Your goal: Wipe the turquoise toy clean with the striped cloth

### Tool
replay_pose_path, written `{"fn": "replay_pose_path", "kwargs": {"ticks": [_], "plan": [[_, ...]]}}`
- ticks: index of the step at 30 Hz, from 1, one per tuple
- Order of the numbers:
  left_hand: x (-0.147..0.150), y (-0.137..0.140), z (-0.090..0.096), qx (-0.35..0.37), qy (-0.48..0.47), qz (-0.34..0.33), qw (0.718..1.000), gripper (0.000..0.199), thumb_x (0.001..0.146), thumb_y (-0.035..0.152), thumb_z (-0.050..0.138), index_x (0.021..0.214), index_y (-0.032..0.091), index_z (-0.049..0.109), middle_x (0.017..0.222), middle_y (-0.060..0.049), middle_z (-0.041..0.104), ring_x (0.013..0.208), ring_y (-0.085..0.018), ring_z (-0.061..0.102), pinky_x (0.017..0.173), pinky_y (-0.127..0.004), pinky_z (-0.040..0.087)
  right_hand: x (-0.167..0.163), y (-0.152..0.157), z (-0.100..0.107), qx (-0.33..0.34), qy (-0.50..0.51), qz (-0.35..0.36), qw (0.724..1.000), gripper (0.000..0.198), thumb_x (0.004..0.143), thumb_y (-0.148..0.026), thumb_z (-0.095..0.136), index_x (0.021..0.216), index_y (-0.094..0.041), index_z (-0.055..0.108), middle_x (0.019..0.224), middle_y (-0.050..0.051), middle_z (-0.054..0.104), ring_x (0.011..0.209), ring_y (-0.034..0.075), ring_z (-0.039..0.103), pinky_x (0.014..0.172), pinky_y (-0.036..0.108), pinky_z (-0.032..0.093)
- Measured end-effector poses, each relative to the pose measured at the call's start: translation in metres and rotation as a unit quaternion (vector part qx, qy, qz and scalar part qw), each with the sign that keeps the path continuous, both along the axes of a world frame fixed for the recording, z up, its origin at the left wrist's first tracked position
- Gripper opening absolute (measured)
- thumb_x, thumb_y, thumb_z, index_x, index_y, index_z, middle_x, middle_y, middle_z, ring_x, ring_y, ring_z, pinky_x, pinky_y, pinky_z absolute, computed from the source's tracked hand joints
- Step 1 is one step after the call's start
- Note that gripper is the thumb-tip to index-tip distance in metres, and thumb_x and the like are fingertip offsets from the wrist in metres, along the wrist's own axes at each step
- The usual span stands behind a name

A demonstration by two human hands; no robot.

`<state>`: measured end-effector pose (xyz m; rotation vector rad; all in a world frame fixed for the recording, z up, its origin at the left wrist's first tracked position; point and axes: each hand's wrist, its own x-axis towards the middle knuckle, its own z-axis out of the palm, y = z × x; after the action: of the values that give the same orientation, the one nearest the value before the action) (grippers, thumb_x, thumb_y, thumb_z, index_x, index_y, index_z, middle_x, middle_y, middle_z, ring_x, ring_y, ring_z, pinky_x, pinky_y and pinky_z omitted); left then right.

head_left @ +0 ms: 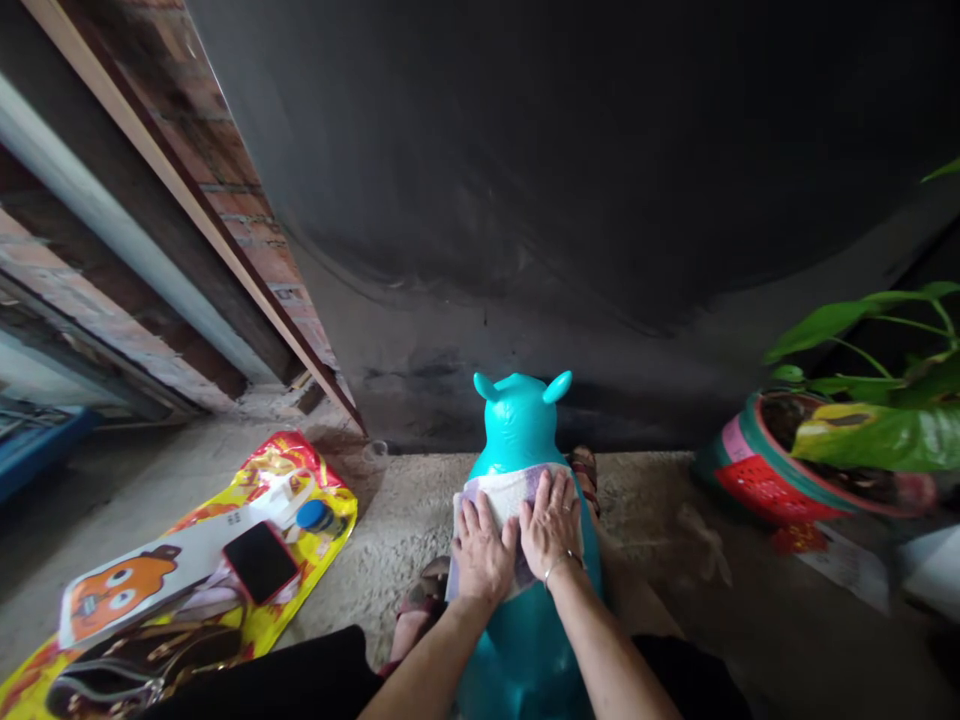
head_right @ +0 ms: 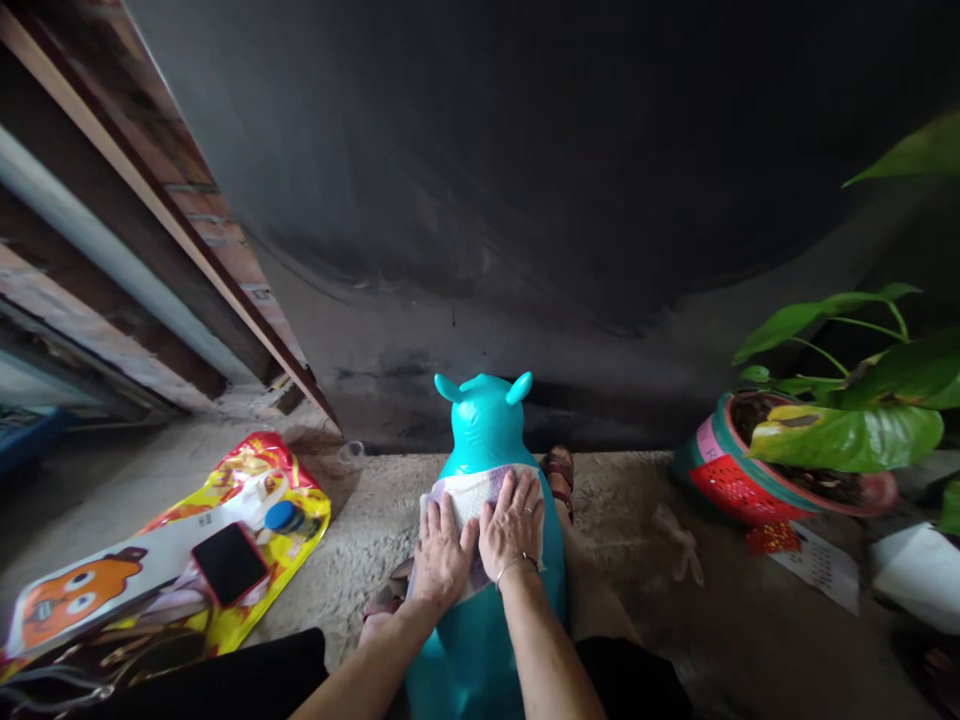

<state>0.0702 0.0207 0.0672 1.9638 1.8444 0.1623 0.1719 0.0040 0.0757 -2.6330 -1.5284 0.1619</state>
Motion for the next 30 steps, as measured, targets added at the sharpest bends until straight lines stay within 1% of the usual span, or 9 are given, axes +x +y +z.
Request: {"fn": "replay_pose_path", "kwargs": {"ticks": [8, 12, 15, 19, 21, 22, 25, 28, 30], "plan": [[-0.007, -0.014, 0.006, 0.007, -0.019, -0.023, 1.000, 0.067, 0.092, 0.047, 0.036, 0.146, 0.011, 0.024, 0.153, -0.022, 0.025, 0.143, -0.033, 0.020, 0.109, -0.051, 0.033, 0.006, -0.020, -0.005, -0.021, 0.027, 0.029, 0.999, 0.068, 0.094, -0.044, 0.033, 0.148, -0.009, 0.015, 0.155, 0.022, 0.010, 0.142, 0.034, 0.010, 0.110, 0.048, 0.021], [-0.015, -0.035, 0.010, 0.023, -0.025, -0.032, 0.999, 0.066, 0.091, 0.044, 0.039, 0.146, 0.011, 0.025, 0.153, -0.022, 0.026, 0.141, -0.035, 0.025, 0.108, -0.056, 0.033, -0.001, -0.048, -0.009, -0.017, 0.026, 0.022, 0.999, 0.066, 0.093, -0.045, 0.033, 0.147, -0.009, 0.022, 0.153, 0.022, 0.016, 0.141, 0.035, 0.015, 0.109, 0.051, 0.024], [-0.029, -0.062, 0.008, 0.038, -0.031, -0.047, 0.998, 0.064, 0.089, 0.042, 0.043, 0.145, 0.013, 0.029, 0.153, -0.020, 0.027, 0.142, -0.034, 0.024, 0.110, -0.055, 0.030, -0.017, -0.084, -0.016, 0.009, 0.020, 0.008, 1.000, 0.064, 0.093, -0.045, 0.030, 0.145, -0.006, 0.028, 0.151, 0.024, 0.023, 0.140, 0.037, 0.019, 0.107, 0.052, 0.028], [-0.055, -0.102, -0.011, 0.092, -0.039, -0.108, 0.989, 0.065, 0.089, 0.042, 0.044, 0.146, 0.017, 0.027, 0.155, -0.018, 0.021, 0.144, -0.032, 0.017, 0.111, -0.052, 0.029, -0.045, -0.149, -0.055, 0.056, 0.025, -0.013, 0.998, 0.071, 0.094, -0.050, 0.021, 0.141, 0.003, 0.028, 0.148, 0.029, 0.025, 0.140, 0.037, 0.021, 0.106, 0.050, 0.033], [-0.064, -0.114, -0.024, 0.111, -0.035, -0.134, 0.984, 0.066, 0.088, 0.045, 0.044, 0.146, 0.019, 0.026, 0.156, -0.017, 0.019, 0.145, -0.032, 0.015, 0.111, -0.053, 0.029, -0.055, -0.174, -0.084, 0.167, 0.064, -0.054, 0.982, 0.072, 0.094, -0.053, 0.012, 0.143, 0.000, 0.024, 0.149, 0.028, 0.023, 0.140, 0.035, 0.022, 0.103, 0.049, 0.039], [-0.066, -0.118, -0.030, 0.120, -0.032, -0.140, 0.982, 0.066, 0.088, 0.045, 0.045, 0.146, 0.020, 0.026, 0.156, -0.017, 0.018, 0.145, -0.032, 0.014, 0.111, -0.054, 0.028, -0.058, -0.182, -0.096, 0.194, 0.074, -0.066, 0.976, 0.072, 0.094, -0.054, 0.011, 0.144, -0.003, 0.022, 0.148, 0.027, 0.025, 0.139, 0.035, 0.024, 0.101, 0.052, 0.040], [-0.066, -0.114, -0.041, 0.143, -0.022, -0.138, 0.980, 0.068, 0.086, 0.046, 0.048, 0.145, 0.020, 0.028, 0.156, -0.017, 0.019, 0.145, -0.033, 0.015, 0.110, -0.054, 0.029, -0.056, -0.180, -0.112, 0.232, 0.076, -0.085, 0.966, 0.073, 0.093, -0.058, 0.015, 0.145, -0.007, 0.021, 0.148, 0.026, 0.026, 0.138, 0.036, 0.026, 0.099, 0.054, 0.041], [-0.058, -0.098, -0.043, 0.163, -0.023, -0.155, 0.974, 0.069, 0.086, 0.053, 0.046, 0.145, 0.020, 0.030, 0.155, -0.018, 0.020, 0.144, -0.035, 0.017, 0.108, -0.054, 0.031, -0.040, -0.153, -0.097, 0.219, 0.038, -0.066, 0.973, 0.076, 0.093, -0.058, 0.014, 0.140, 0.000, 0.030, 0.145, 0.030, 0.028, 0.136, 0.039, 0.027, 0.101, 0.055, 0.038], [-0.050, -0.084, -0.039, 0.156, -0.019, -0.157, 0.975, 0.069, 0.087, 0.055, 0.042, 0.145, 0.020, 0.030, 0.155, -0.019, 0.021, 0.143, -0.035, 0.019, 0.108, -0.056, 0.032, -0.027, -0.129, -0.081, 0.175, 0.016, -0.048, 0.983, 0.079, 0.093, -0.057, 0.009, 0.137, 0.003, 0.035, 0.143, 0.032, 0.030, 0.135, 0.040, 0.028, 0.102, 0.056, 0.035]]}}
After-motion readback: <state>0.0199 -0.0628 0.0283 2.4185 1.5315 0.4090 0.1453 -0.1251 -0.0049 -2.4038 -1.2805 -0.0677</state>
